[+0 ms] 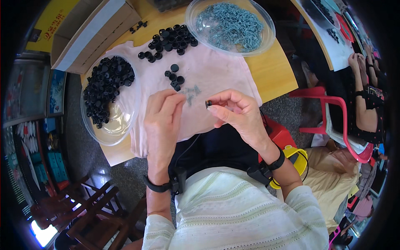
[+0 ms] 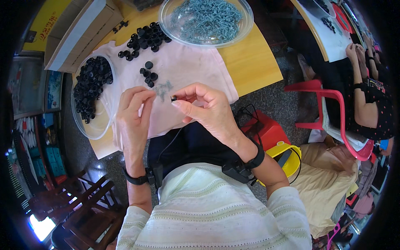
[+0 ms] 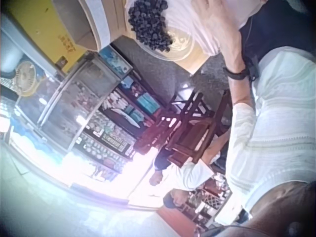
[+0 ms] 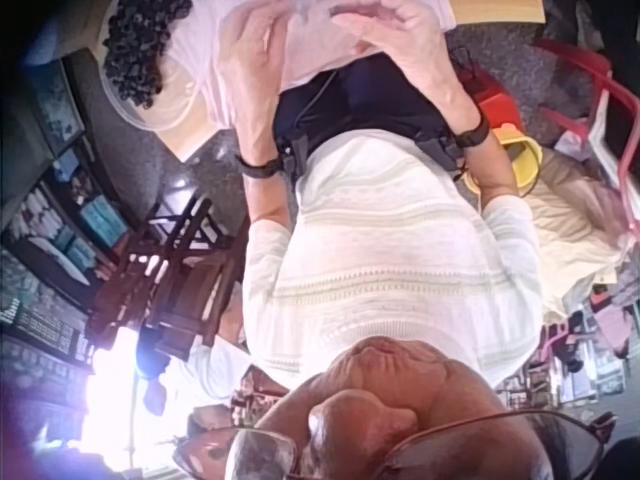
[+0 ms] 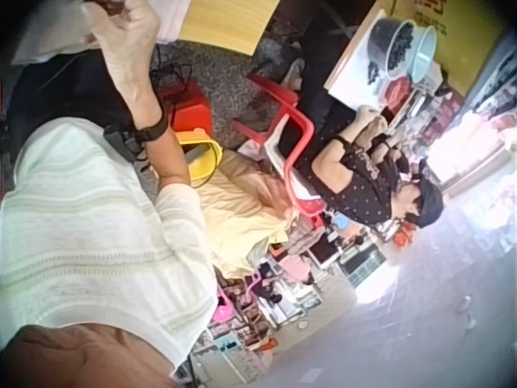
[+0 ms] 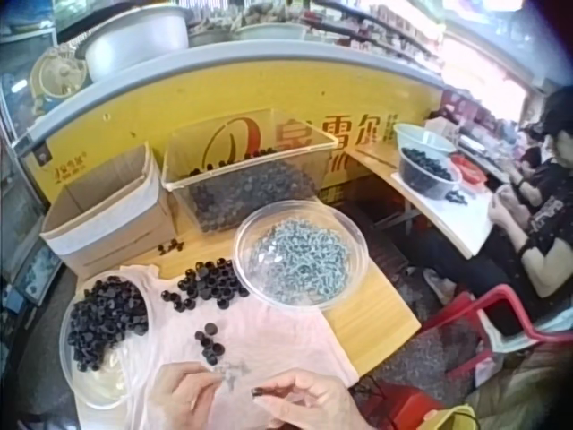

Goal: Assembling small plastic parts with thin wires by hand at a workbench.

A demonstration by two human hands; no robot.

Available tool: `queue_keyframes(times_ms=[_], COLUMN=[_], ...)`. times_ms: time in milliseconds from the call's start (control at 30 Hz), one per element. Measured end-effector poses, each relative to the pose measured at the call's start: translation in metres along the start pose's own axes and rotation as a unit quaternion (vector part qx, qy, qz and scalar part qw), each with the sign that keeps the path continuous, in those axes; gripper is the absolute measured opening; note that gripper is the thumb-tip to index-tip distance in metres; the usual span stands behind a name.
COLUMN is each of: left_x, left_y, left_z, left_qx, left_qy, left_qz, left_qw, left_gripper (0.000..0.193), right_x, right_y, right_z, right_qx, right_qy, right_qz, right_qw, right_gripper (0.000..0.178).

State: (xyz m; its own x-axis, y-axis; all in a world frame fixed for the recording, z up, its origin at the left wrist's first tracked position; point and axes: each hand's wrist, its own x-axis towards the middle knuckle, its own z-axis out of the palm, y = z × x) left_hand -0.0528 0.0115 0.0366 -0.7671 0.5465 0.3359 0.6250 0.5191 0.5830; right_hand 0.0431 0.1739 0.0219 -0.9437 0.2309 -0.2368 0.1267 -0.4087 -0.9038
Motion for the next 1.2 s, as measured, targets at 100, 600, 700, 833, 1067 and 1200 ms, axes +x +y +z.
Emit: queue_keyframes(times_ms=[100, 600, 700, 833, 1067, 1200], left_x=[0.005, -0.007, -0.012, -0.023, -0.029, -0.03], left_y=[0.013, 0.006, 0.016, 0.022, 0.027, 0.027], left_z=[0.002, 0.016, 0.007, 0.003, -0.002, -0.005], left_qx=[0.035, -0.408, -0.443, -0.477, -0.418, -0.282], left_qy=[-0.046, 0.058, 0.024, 0.004, 0.001, 0.009], left_qz=[0.013, -0.175, -0.195, -0.213, -0.165, -0.106], left_qw=[0.998, 0.894, 0.875, 0.852, 0.893, 0.953], left_gripper=[0.011, 0.009, 0.012, 0.014, 0.012, 0.016], right_x=[-0.001, -0.004, -0.003, 0.0, -0.001, -0.002], right_y=[0.002, -0.006, -0.005, -0.004, -0.005, -0.004], right_z=[-0.003, -0.003, -0.003, -0.006, -0.001, 0.002], right_qx=[0.0, 0.043, 0.078, 0.115, 0.129, 0.115], right_qy=[0.019, -0.01, -0.031, -0.055, -0.065, -0.066], right_qz=[0.009, 0.007, 0.027, 0.059, 0.095, 0.068], right_qw=[1.0, 0.999, 0.996, 0.99, 0.985, 0.989], right_gripper=[0.02, 0.02, 0.02, 0.024, 0.024, 0.023])
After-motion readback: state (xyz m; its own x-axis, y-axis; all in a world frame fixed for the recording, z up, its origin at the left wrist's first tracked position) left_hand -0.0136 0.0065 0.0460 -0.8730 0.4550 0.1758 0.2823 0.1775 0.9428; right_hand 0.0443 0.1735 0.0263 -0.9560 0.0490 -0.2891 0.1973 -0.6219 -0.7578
